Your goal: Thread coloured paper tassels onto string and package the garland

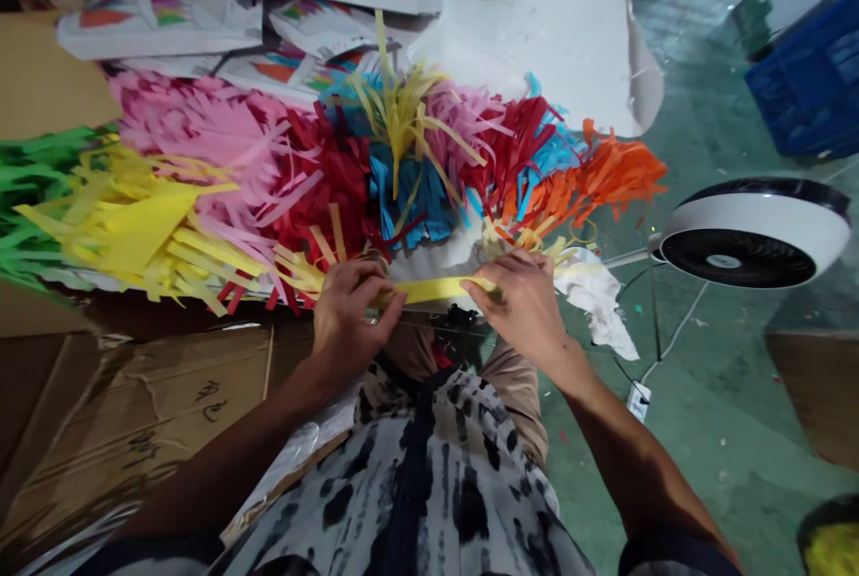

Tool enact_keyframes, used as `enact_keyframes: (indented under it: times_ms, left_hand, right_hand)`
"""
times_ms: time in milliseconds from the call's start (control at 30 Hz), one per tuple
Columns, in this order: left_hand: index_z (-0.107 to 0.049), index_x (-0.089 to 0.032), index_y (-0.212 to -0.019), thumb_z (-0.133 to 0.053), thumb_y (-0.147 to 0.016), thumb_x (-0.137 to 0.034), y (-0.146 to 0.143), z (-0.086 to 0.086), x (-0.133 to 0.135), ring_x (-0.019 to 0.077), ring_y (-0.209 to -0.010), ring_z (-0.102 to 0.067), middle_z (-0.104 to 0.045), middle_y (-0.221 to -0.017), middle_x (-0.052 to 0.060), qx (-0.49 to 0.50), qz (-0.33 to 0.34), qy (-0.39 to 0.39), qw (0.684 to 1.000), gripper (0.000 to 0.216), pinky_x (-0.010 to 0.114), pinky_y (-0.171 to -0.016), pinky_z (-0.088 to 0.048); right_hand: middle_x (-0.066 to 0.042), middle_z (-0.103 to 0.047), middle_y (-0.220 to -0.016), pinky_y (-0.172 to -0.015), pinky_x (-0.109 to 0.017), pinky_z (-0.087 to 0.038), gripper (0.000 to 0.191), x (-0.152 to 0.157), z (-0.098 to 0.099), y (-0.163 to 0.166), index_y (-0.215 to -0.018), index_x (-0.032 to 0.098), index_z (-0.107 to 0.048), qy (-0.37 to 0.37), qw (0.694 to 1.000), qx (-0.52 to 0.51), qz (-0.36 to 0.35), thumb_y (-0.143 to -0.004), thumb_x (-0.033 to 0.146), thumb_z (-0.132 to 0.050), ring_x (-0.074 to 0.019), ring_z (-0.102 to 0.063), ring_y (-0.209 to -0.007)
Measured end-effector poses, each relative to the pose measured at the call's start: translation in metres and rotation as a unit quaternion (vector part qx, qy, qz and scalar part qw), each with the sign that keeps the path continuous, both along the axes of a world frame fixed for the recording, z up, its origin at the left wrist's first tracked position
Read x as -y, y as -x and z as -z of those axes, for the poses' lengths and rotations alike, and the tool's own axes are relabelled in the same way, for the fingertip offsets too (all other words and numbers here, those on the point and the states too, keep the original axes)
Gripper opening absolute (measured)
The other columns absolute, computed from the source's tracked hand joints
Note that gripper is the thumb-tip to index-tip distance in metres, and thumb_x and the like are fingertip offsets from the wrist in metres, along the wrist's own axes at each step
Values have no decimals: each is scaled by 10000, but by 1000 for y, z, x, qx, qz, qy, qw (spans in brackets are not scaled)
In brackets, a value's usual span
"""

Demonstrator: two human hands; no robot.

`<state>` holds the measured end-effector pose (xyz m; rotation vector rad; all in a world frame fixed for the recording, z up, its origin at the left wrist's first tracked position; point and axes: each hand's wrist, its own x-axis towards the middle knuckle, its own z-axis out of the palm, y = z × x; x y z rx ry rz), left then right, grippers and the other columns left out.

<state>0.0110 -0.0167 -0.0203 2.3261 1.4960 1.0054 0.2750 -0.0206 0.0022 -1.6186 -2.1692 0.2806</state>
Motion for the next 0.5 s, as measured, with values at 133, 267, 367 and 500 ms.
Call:
enact_keyframes:
  times_ms: [133,267,367,500]
  left_hand:
    - [-684,-171,-848,-739,-926,-248,-1,-4,-3,262,-1045,-603,-667,-1036,102,-15,4,19,1000,123,411,-909,-552]
    - [-679,-173,-831,-730,-923,-242,-2,-8,-5,261,-1017,-604,-669,-1030,102,-23,2,29,999,126,414,-890,-550]
    - [-667,-181,-817,-725,-917,-229,-3,-10,-7,260,-996,-601,-670,-1006,95,-33,5,26,999,125,419,-888,-546]
    - [-671,-173,-875,-708,-921,-214,-4,-12,-9,275,-977,-595,-680,-978,105,-73,8,16,997,72,440,-876,-551]
  right_hand:
    - [-29,-763,-863,-893,-414,-343,227,3,3,4,-863,239,-715,-22,999,16,22,-1002,409,-660,-274,-675,-975]
    - [-42,-769,-911,-882,-424,-330,225,3,4,7,-887,226,-693,-6,999,35,36,-992,414,-628,-298,-664,-999]
    - [-62,-770,-923,-889,-435,-329,240,0,3,9,-904,217,-691,7,997,61,41,-992,418,-594,-314,-653,-1022]
    - [-81,-759,-896,-898,-457,-337,238,-1,-1,14,-890,216,-695,2,993,110,39,-977,407,-583,-328,-622,-1025]
